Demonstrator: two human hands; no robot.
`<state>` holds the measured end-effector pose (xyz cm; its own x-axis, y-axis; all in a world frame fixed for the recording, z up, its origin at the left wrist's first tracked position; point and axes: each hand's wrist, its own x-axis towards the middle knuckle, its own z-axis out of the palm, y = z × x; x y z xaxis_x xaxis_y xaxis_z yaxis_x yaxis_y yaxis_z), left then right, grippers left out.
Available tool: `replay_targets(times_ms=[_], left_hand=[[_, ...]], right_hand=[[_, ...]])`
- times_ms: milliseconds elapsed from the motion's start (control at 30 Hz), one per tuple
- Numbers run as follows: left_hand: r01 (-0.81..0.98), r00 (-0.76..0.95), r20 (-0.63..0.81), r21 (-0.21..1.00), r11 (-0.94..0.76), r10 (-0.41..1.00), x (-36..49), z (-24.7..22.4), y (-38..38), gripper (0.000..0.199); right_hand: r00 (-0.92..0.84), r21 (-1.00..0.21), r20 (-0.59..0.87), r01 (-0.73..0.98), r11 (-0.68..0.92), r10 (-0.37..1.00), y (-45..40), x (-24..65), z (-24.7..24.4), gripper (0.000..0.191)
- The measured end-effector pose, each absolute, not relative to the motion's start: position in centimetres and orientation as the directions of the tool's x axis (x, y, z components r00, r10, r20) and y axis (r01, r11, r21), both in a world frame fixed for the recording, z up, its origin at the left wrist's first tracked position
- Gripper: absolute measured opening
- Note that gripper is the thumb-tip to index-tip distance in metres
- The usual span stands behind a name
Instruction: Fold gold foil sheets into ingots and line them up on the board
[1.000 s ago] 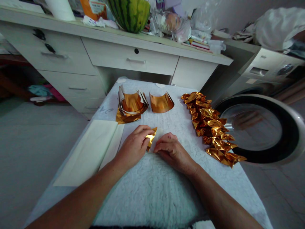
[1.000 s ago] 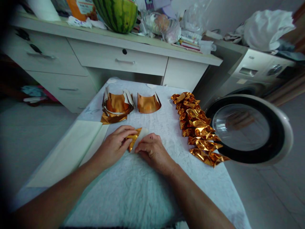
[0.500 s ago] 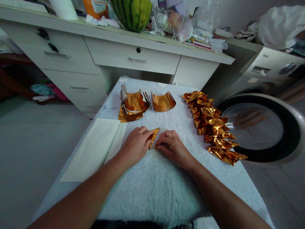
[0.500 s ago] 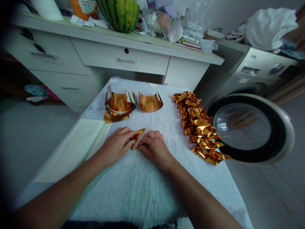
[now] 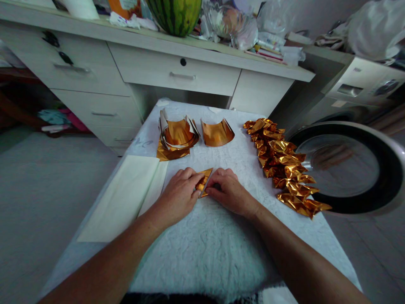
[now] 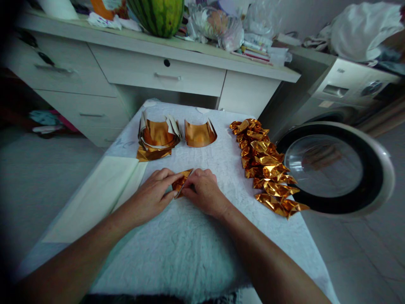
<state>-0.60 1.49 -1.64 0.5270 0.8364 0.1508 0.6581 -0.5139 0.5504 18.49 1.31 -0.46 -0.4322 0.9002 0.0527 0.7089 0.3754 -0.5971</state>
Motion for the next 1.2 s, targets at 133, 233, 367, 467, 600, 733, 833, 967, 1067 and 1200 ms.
replay_targets(times_ms=[133,233,367,467,600,733,833,967,1067,1200], left_hand=[[0.642,0.499,0.185,0.577,-0.505,0.847,-0.5,-1.6,1.2,0.035],[0.63,0.461,0.196,0.615,-0.474,0.866,-0.5,-1.5,1.1,0.022],[0.653,0.475,0.137,0.608,-0.452,0.869,-0.6,-1.2,1.2,0.01],[0.663,0.501,0.099,0.594,-0.456,0.859,-0.6,-1.1,1.3,0.011],[0.672,0.516,0.082,0.579,-0.462,0.853,-0.6,-0.8,1.3,0.013],[0.683,0.53,0.055,0.565,-0.463,0.847,-0.6,-0.6,1.2,0.011],[0.699,0.527,0.04,0.547,-0.46,0.849,-0.5,-0.5,1.2,0.006],[0.718,0.521,0.027,0.527,-0.455,0.853,-0.5,-0.5,1.2,0.002],[0.724,0.516,0.021,0.523,-0.45,0.856,-0.5,-0.5,1.2,0.001],[0.722,0.513,0.025,0.527,-0.447,0.858,-0.5,-0.5,1.2,0.001]], right_hand=[[-0.387,-0.596,0.089,0.718,0.36,0.918,0.9,18.4,-1.1,0.006],[-0.366,-0.601,0.082,0.724,0.339,0.927,0.8,18.4,-1.0,0.005],[-0.353,-0.604,0.064,0.731,0.317,0.934,0.7,18.2,-0.7,0.006],[-0.344,-0.594,0.079,0.737,0.321,0.936,0.6,18.1,-0.8,0.008],[-0.334,-0.586,0.083,0.746,0.317,0.939,0.6,18.0,-0.9,0.008],[-0.32,-0.577,0.081,0.757,0.306,0.944,0.6,17.9,-1.0,0.009],[-0.308,-0.572,0.074,0.766,0.294,0.948,0.6,17.7,-0.9,0.009],[-0.293,-0.577,0.082,0.766,0.285,0.953,0.6,17.6,-0.9,0.009],[-0.281,-0.576,0.089,0.768,0.279,0.956,0.6,17.6,-1.0,0.01],[-0.271,-0.562,0.083,0.782,0.27,0.959,0.5,17.6,-1.0,0.008]])
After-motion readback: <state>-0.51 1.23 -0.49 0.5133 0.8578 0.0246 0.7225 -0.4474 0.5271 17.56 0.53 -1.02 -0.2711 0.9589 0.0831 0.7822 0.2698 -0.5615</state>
